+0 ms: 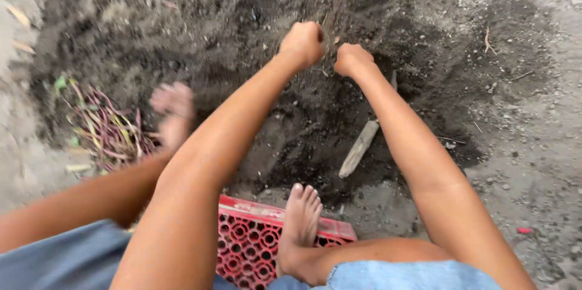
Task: Planting sweet potato vine cuttings into garden soil by digging holes and covering the stems.
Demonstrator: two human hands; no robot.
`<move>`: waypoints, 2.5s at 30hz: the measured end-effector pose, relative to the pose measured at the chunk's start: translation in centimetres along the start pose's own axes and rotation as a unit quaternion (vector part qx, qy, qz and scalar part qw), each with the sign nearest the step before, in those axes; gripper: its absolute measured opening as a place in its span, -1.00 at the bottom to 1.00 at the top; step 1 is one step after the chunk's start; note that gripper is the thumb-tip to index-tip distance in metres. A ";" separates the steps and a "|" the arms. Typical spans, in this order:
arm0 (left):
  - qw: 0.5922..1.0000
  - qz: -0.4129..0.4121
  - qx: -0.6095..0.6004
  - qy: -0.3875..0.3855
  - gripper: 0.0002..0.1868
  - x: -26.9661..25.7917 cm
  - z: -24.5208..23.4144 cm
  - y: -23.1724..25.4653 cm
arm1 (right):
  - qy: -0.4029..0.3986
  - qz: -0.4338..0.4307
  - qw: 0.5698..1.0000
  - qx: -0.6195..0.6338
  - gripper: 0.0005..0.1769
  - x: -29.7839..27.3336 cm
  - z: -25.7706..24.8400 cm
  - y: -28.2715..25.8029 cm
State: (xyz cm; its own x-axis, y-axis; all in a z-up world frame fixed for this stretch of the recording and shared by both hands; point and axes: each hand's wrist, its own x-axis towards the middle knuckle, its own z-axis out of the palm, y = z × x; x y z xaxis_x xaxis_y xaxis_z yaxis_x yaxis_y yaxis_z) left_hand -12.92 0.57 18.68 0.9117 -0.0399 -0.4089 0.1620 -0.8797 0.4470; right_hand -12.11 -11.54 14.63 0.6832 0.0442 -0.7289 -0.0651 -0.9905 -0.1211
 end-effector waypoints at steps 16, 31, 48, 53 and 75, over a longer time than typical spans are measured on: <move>0.982 -0.051 -0.166 0.080 -0.74 5.9 9.1 -13.1 | 0.116 0.085 0.925 0.351 -0.27 5.6 6.4 2.1; 0.948 -0.108 -0.255 -0.158 -0.12 5.9 13.4 -10.1 | -0.019 0.046 0.791 0.610 -0.15 5.3 6.6 2.6; 0.938 -0.072 -0.301 -0.158 -0.25 -1.7 5.4 -4.6 | 0.037 0.126 0.878 0.461 -0.18 -6.1 0.1 -1.0; 0.947 -0.061 -0.297 -0.103 -0.48 -2.0 6.3 -7.3 | 0.020 0.095 0.902 0.420 -0.58 -5.7 0.6 -0.5; 0.881 -0.137 -0.438 -0.118 -0.73 -5.1 16.1 -10.5 | -0.018 0.045 0.843 0.536 -0.46 -1.1 14.1 4.6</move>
State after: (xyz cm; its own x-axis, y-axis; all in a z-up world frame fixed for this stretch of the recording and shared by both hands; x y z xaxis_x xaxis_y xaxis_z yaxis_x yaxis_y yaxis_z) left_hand -25.37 2.35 3.24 0.7053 -0.0712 -0.7053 0.6875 -0.1738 0.7051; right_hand -23.41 -14.33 5.33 0.6185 -0.0015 -0.7858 -0.7489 -0.3041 -0.5888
